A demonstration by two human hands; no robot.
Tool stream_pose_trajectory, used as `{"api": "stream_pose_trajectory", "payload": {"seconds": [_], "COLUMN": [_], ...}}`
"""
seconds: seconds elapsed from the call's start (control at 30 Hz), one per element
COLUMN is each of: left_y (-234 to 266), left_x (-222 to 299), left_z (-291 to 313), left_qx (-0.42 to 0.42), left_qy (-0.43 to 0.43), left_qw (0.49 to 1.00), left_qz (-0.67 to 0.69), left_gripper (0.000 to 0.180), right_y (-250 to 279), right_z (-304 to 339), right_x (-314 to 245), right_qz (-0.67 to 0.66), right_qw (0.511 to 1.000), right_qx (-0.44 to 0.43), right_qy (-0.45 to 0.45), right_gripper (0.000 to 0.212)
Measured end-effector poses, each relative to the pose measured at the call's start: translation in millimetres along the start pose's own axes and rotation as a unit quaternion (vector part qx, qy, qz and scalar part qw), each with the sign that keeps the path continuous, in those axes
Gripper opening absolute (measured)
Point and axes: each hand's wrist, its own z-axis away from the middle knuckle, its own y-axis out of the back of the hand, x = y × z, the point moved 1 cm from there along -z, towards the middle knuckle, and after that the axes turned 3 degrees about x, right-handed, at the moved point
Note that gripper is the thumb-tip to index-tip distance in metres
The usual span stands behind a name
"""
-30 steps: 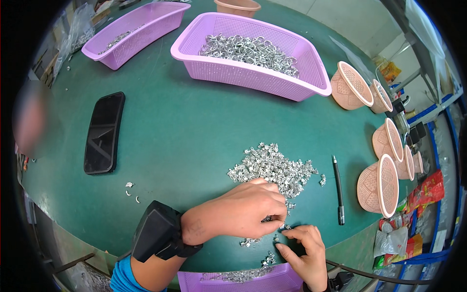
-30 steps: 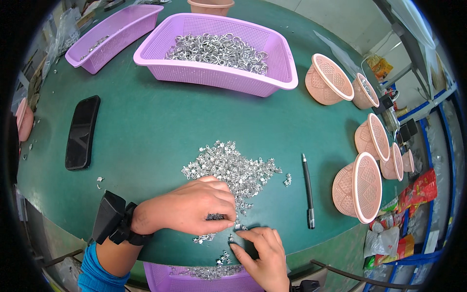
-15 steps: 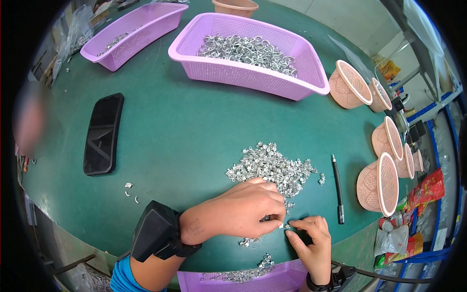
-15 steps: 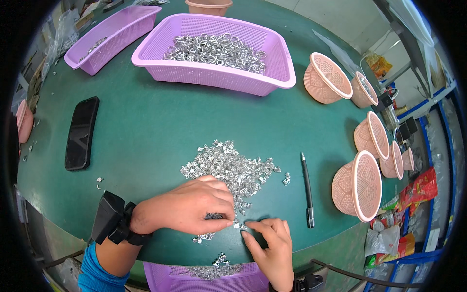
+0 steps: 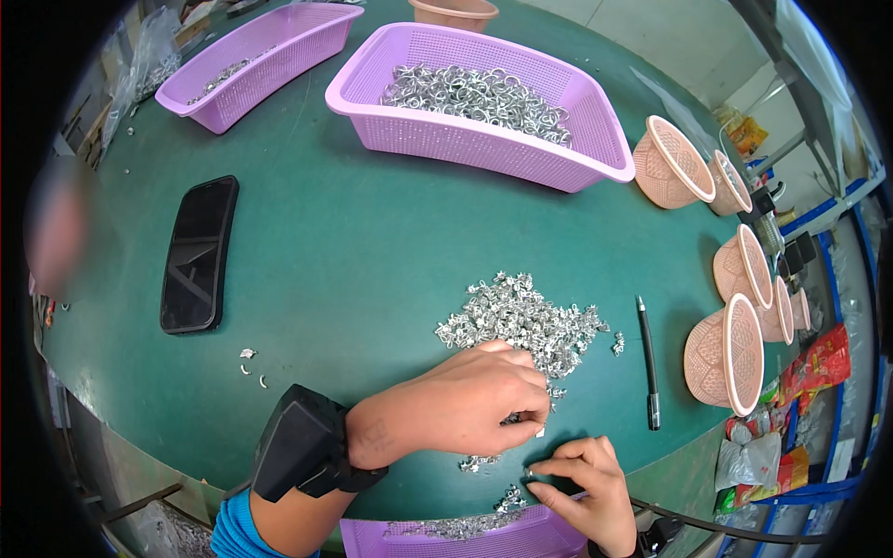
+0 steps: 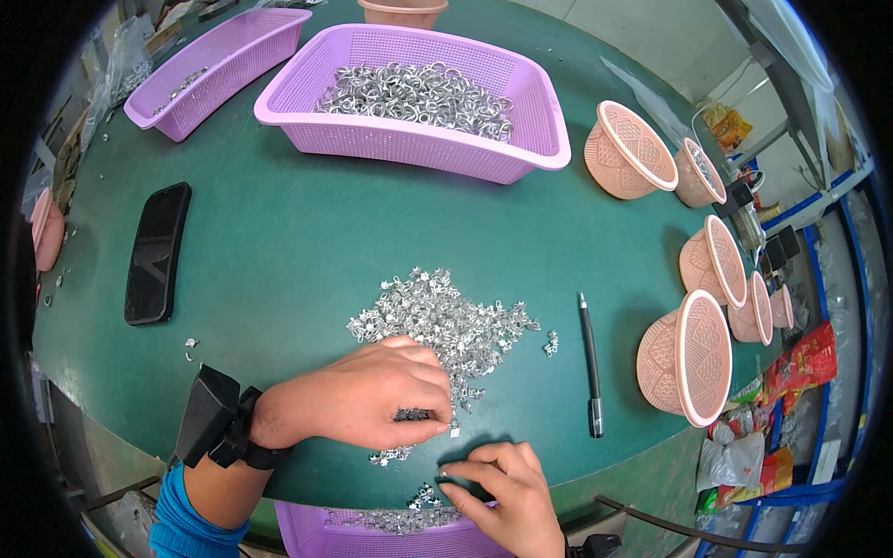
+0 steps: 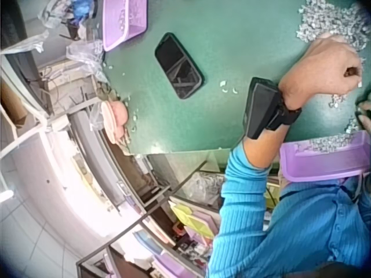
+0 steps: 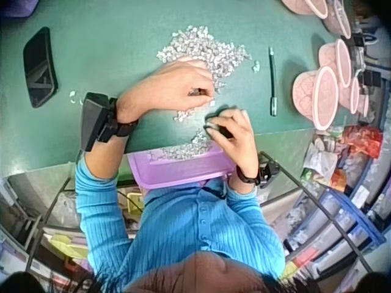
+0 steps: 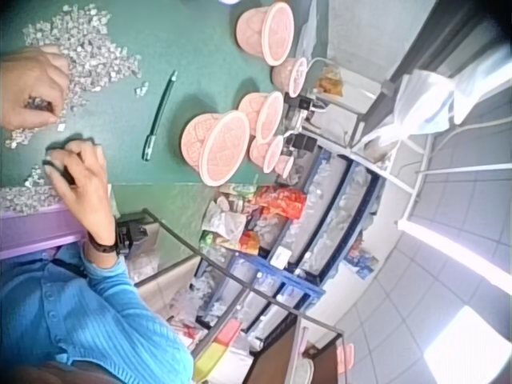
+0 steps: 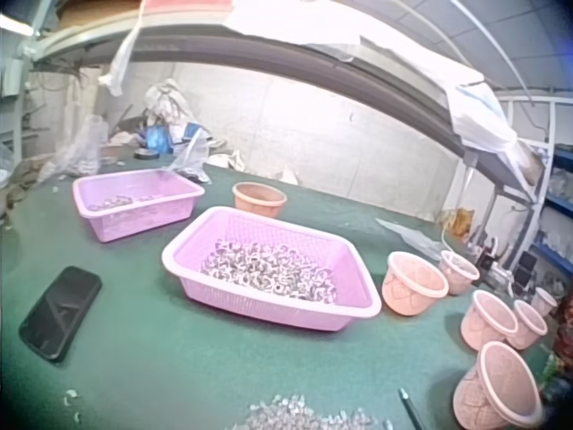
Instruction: Sorting and inspecting small metal components on a workspace.
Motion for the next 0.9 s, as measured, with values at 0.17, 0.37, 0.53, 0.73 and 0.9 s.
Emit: {"api": "stream_pose_trajectory", "payload": {"seconds": [0.17, 0.37, 0.53, 0.73, 0.9], "left_y": [-2.4, -1.5, -2.4, -1.2, -0.9], "left_x": [-2.3, -2.6, -2.6, -2.1, -1.8], "left_z": [2.9, 2.0, 2.2, 0.4, 2.2], "left_qx": [0.005, 0.004, 0.001, -0.003, -0.007], "left_qy": [0.008, 0.005, 0.007, 0.007, -0.002], "left_qw": [1.0, 1.0, 1.0, 1.0, 1.0], "left_qz": [-0.01, -0.001, -0.008, -0.007, -0.007], "left_gripper": [0.009, 0.009, 0.01, 0.011, 0.009], "right_y": [-10.4, -22.2, -17.7, -6.2, 23.5], "right_z": [-3.0, -19.1, -11.3, -5.7, -12.3], "right_x": [10.5, 12.3, 16.0, 23.6, 48.0], "right_qz": [-0.029, 0.08, 0.067, 0.04, -0.018], "right_qw": [0.998, 0.989, 0.992, 0.994, 0.972], "right_qx": [-0.046, 0.117, 0.102, 0.094, 0.205], "right_qy": [0.013, -0.041, -0.026, -0.032, -0.115], "right_gripper": [0.023, 0.02, 0.016, 0.007, 0.003]}}
